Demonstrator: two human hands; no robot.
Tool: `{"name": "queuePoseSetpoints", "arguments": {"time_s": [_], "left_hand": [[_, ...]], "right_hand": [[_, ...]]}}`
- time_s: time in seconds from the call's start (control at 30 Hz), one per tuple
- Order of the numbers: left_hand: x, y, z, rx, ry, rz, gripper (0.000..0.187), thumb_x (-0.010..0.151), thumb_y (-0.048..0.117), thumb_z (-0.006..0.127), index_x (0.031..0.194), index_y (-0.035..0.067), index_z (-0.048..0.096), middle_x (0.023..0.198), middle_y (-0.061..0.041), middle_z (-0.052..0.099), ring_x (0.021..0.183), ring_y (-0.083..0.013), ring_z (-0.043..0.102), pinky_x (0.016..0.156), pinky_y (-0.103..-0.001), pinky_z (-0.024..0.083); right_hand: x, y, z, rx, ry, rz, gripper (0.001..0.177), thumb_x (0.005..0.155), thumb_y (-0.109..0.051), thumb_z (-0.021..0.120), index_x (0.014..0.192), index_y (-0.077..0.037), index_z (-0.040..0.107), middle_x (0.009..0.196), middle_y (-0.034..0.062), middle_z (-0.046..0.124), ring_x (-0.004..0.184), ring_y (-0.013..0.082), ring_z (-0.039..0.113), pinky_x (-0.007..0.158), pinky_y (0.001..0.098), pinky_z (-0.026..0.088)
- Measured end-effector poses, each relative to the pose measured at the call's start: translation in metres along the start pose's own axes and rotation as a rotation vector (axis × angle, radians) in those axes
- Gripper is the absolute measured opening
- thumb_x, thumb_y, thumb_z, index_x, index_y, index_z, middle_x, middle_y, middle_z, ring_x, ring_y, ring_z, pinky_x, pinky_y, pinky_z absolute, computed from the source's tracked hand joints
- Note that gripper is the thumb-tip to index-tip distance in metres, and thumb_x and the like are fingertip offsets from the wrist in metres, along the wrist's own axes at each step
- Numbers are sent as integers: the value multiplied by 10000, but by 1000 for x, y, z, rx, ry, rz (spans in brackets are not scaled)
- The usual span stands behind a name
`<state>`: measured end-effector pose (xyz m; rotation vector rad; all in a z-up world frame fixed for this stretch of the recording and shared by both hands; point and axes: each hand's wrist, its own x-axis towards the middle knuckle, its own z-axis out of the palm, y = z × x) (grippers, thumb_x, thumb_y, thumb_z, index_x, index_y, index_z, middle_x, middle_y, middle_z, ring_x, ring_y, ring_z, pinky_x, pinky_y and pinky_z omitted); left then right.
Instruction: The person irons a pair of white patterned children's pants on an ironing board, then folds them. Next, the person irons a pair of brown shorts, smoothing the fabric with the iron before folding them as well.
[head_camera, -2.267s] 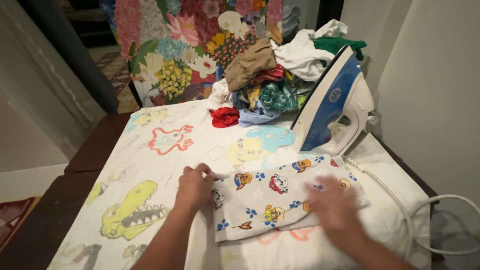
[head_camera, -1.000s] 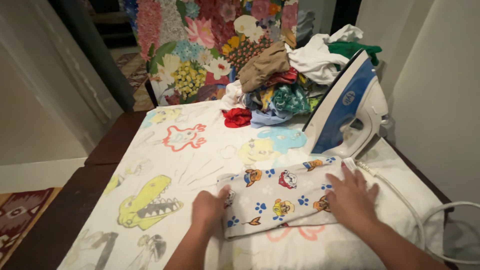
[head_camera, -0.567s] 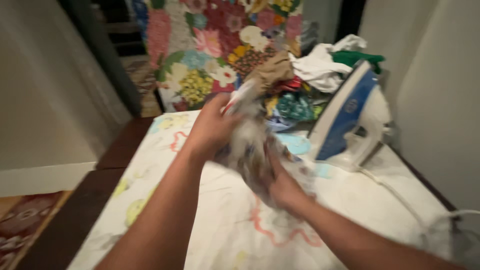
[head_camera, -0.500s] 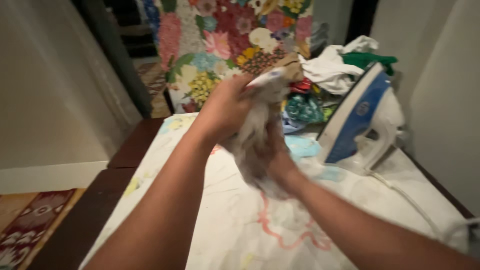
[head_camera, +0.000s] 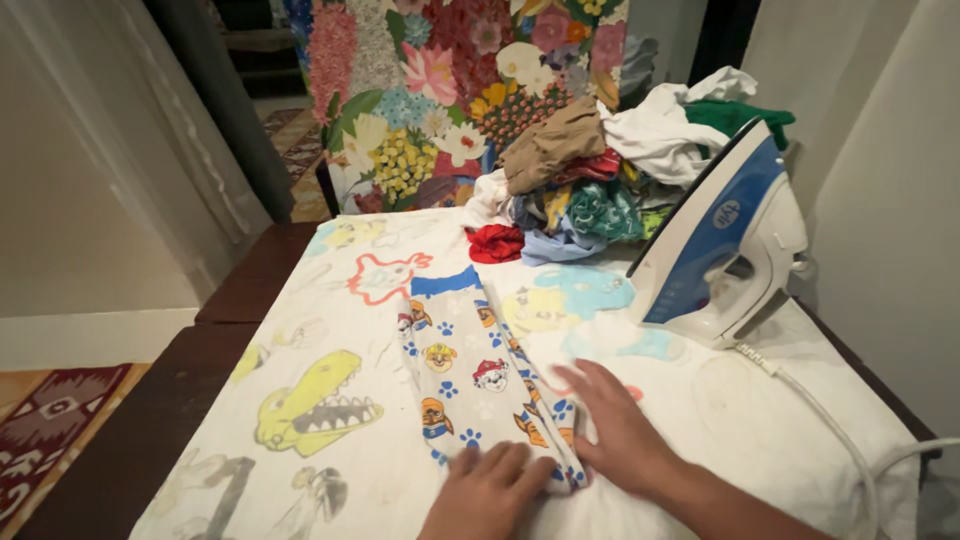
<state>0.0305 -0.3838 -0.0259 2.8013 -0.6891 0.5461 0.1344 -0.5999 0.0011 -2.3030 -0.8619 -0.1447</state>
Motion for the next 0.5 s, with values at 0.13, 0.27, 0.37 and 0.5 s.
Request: {"name": "queuePoseSetpoints", "arguments": {"time_s": [0.13,0.27,0.37,0.5], "left_hand": [[-22,-36,2,167,114,-160,699,677,165,748,1370,145,660,1390,-192,541,1377,-371,507,1001,-844,320],[-28,-44,-41,-140,-38,-325,419,734,117,756,1146,175,701,1351,-64,637,1391,-297,470,1050,-582,354],[-25,-41,-84,-467,-99,-340,373,743,60,735,1110,125,721,1128,-107,736,1206,-288,607,986,-459,474],[-7,-58,-96,-1001,-155,-717,341,829,92,695,1168,97,734,899,-121,772,818,-216,709,749,-355,577]], "right_hand": [[19,-14,-9,-108,-219,-205,761,719,-32,754,1416,-318,645,1638,115,365,1475,365,264,1157,461,270],[25,-5,0,36,-205,-292,527,739,-13,702,1203,-253,776,1556,68,470,1500,365,292,1182,465,281],[20,9,-14,147,-283,-397,388,858,-69,723,1215,-205,790,1545,112,527,1507,359,311,1186,475,269],[15,16,-29,292,-339,-74,322,877,-151,611,1139,-112,793,1376,84,693,1386,299,506,1116,507,356]]}}
